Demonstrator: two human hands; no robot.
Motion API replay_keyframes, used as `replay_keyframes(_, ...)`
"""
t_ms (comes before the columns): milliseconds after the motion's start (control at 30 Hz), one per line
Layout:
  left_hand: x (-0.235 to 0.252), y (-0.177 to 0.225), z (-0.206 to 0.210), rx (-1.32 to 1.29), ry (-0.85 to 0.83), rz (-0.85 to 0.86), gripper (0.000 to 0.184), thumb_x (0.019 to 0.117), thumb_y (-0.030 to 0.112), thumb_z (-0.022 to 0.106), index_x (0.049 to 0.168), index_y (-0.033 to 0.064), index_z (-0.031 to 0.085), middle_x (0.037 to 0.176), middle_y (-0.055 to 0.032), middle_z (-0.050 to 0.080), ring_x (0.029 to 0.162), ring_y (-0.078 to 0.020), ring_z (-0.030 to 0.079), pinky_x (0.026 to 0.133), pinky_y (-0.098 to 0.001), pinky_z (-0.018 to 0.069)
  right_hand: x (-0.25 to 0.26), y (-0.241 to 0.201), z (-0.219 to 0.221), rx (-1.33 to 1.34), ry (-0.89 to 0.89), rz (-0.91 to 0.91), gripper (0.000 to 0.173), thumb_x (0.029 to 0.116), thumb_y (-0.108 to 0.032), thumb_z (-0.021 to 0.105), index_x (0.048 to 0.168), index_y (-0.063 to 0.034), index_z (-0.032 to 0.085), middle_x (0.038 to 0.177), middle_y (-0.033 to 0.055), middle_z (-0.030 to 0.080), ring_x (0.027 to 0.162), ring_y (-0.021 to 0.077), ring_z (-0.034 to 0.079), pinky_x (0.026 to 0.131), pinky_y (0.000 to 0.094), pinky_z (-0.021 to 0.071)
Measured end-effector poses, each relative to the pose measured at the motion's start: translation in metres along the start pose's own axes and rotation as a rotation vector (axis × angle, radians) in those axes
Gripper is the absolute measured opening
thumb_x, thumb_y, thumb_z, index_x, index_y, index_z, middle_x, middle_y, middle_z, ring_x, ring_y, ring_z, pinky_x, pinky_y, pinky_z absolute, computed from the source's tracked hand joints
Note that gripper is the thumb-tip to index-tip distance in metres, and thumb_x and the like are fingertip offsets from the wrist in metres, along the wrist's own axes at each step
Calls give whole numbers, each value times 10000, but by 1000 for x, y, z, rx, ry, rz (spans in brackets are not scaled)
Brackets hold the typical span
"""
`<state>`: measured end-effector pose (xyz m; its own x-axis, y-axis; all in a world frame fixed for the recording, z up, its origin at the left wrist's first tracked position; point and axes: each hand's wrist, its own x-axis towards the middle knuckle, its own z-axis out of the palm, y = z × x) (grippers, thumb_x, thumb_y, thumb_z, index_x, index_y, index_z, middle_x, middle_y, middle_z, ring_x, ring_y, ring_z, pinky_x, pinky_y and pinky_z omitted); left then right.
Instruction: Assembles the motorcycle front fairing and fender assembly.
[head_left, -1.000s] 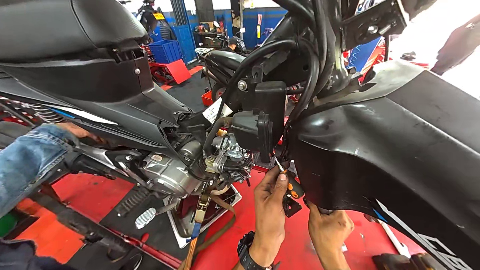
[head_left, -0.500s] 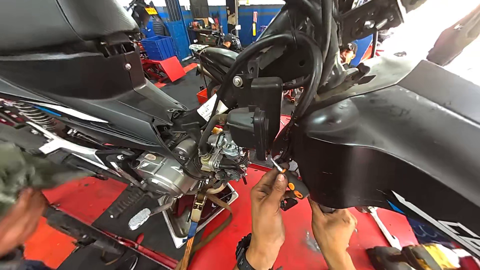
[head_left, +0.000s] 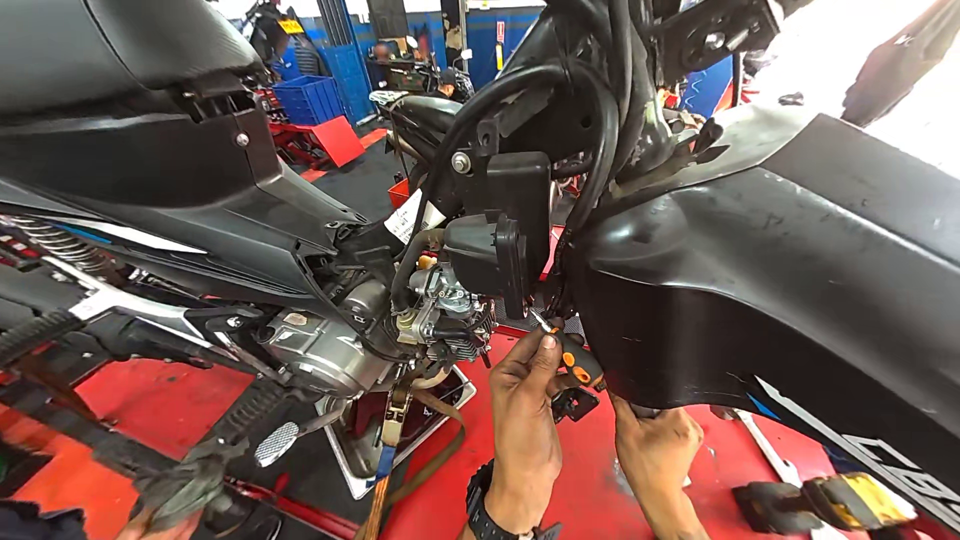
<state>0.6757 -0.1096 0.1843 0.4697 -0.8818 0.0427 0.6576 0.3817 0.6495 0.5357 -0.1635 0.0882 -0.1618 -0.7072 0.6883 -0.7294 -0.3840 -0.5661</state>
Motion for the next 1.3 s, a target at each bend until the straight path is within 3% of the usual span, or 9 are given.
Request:
replay_keyframes(400, -1, 4, 1, 28, 14, 11, 231, 1009, 69, 600, 1173, -54, 706, 1007, -222, 713, 821, -232, 730, 771, -371, 633, 2, 5, -5, 30, -39, -28, 304, 802, -346, 736, 831, -45, 694, 697, 45, 683, 642, 122, 672, 603, 345, 534)
replay_keyframes(700, -3, 23, -2, -44, -32, -111, 244, 1022, 117, 597, 1136, -70, 704, 986, -259, 707, 788, -256, 738, 739, -372, 639, 11, 12, -16, 103, -84, -46, 401, 814, -443, 782, 857, -52, 699, 710, 11, 683, 644, 53, 648, 618, 267, 531)
replay_keyframes(967, 4, 36, -31, 45, -66, -119, 264, 975, 128, 672, 1121, -90, 697, 995, -258, 711, 816, -242, 736, 726, -359, 631, 25, 24, -34, 266, -169, -48, 381, 779, -396, 842, 910, -64, 708, 783, -27, 717, 715, -26, 661, 693, 198, 567)
replay_keyframes(1167, 8, 43, -50, 110, -91, -124, 272, 974, 133, 657, 1134, -81, 707, 1011, -245, 718, 816, -226, 729, 718, -330, 622, 40, 38, -50, 348, -279, 6, 423, 764, -346, 880, 991, -41, 694, 839, -6, 727, 735, 18, 681, 727, 255, 597)
replay_keyframes(1300, 6, 44, -53, 122, -116, -130, 282, 1012, 123, 612, 1185, -92, 670, 1072, -269, 704, 879, -276, 741, 760, -387, 636, 51, 56, -57, 464, -353, 49, 402, 785, -294, 871, 1039, -51, 676, 849, 4, 732, 695, 90, 702, 659, 316, 630)
